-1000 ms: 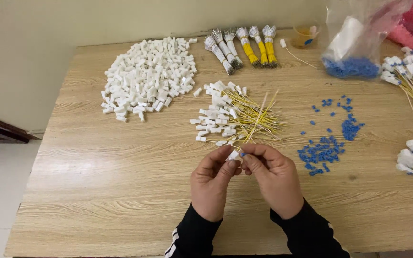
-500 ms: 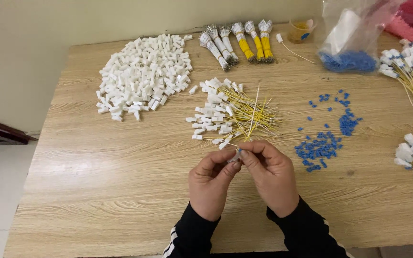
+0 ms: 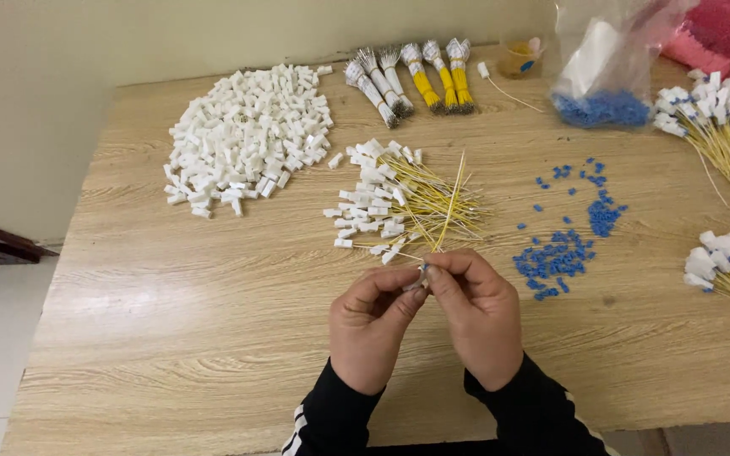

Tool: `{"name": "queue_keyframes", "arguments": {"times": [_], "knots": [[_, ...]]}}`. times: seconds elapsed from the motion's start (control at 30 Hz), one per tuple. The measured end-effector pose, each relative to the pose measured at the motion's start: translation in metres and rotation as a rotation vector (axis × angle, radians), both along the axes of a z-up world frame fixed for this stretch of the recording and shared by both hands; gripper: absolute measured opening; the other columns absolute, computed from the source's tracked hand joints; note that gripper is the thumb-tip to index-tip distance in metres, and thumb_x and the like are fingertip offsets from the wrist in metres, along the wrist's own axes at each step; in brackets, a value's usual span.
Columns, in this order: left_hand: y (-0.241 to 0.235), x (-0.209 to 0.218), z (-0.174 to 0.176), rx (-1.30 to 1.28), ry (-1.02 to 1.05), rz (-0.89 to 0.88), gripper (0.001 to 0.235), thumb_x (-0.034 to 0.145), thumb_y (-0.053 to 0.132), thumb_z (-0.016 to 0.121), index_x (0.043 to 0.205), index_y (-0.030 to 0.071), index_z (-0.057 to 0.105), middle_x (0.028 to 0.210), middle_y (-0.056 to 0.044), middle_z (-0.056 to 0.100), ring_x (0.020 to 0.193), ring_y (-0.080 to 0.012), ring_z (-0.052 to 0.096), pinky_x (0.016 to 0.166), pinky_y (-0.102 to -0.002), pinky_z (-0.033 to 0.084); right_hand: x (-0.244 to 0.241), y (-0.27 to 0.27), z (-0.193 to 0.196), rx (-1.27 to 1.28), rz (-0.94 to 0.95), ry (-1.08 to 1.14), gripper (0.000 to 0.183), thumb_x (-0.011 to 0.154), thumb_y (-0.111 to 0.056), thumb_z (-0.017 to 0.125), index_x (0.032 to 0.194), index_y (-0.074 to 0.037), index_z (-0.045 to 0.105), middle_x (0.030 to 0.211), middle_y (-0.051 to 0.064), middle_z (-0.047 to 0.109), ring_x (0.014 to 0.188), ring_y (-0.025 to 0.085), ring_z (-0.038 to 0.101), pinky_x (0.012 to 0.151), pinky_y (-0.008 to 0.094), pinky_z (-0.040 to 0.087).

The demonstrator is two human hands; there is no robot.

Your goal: Assembling small blue beads and white plastic caps onto the ends of thin wires on a workbench

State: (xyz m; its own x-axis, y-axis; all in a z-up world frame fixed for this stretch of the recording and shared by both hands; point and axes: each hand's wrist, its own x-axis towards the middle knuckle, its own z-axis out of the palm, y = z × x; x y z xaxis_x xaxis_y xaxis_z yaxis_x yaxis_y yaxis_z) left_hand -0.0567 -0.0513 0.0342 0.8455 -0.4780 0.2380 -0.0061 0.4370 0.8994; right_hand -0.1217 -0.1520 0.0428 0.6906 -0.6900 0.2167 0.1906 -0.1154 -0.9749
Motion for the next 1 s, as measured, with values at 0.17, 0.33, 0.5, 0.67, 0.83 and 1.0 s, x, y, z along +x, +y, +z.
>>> {"name": "queue_keyframes", "arguments": {"times": [0.17,0.33,0.5,0.67,0.83,1.0], "knots": [[-0.001,0.003,-0.020,0.009,0.257,0.010,0.021,0.076,-0.008,0.075,0.095,-0.001,0.071,0.088,-0.013,0.072,0.075,-0.0171,0.066,0.070,-0.029,0.059,0.002,-0.004,0.001,-0.359,0.035,-0.026,0.011,0.093,-0.008,0.058,0.100,-0.006,0.066,0.097,0.007,0.063,0.089,0.016,0.062,0.081,0.027,0.049],[0.002,0.007,-0.021,0.043,0.396,-0.008,0.025,0.076,-0.004,0.074,0.100,-0.004,0.071,0.084,-0.018,0.074,0.065,-0.0226,0.067,0.067,-0.032,0.059,0.000,-0.005,0.005,-0.342,0.117,0.015,0.018,0.094,-0.009,0.055,0.106,-0.006,0.067,0.102,0.007,0.064,0.096,0.017,0.064,0.088,0.028,0.049],[0.001,0.007,-0.020,0.017,0.342,-0.020,0.016,0.078,-0.001,0.074,0.093,-0.003,0.070,0.088,-0.017,0.073,0.068,-0.0203,0.065,0.066,-0.031,0.058,0.000,-0.005,0.004,-0.404,0.097,0.038,0.018,0.092,-0.008,0.057,0.108,-0.006,0.065,0.105,0.007,0.064,0.097,0.017,0.064,0.090,0.029,0.049],[0.003,0.009,-0.016,0.050,0.338,-0.034,0.018,0.076,-0.003,0.075,0.093,-0.003,0.069,0.081,-0.016,0.072,0.063,-0.0215,0.065,0.064,-0.032,0.058,-0.002,-0.004,0.010,-0.396,0.068,0.022,0.016,0.092,-0.006,0.057,0.106,-0.006,0.065,0.103,0.008,0.064,0.094,0.017,0.063,0.083,0.028,0.052],[-0.002,0.008,-0.024,-0.037,0.474,-0.056,0.021,0.077,-0.005,0.072,0.099,-0.007,0.069,0.084,-0.021,0.071,0.067,-0.0231,0.064,0.065,-0.031,0.057,-0.002,-0.004,0.006,-0.426,0.061,0.012,0.016,0.092,-0.009,0.057,0.107,-0.007,0.065,0.103,0.007,0.063,0.097,0.018,0.062,0.089,0.030,0.049],[-0.003,0.004,-0.014,-0.007,0.463,-0.002,0.020,0.078,-0.006,0.071,0.098,-0.008,0.070,0.090,-0.021,0.073,0.067,-0.0233,0.065,0.064,-0.032,0.058,-0.005,0.003,0.004,-0.384,0.061,-0.011,0.022,0.092,-0.004,0.056,0.113,-0.007,0.064,0.106,0.007,0.060,0.097,0.016,0.061,0.088,0.027,0.050]]}}
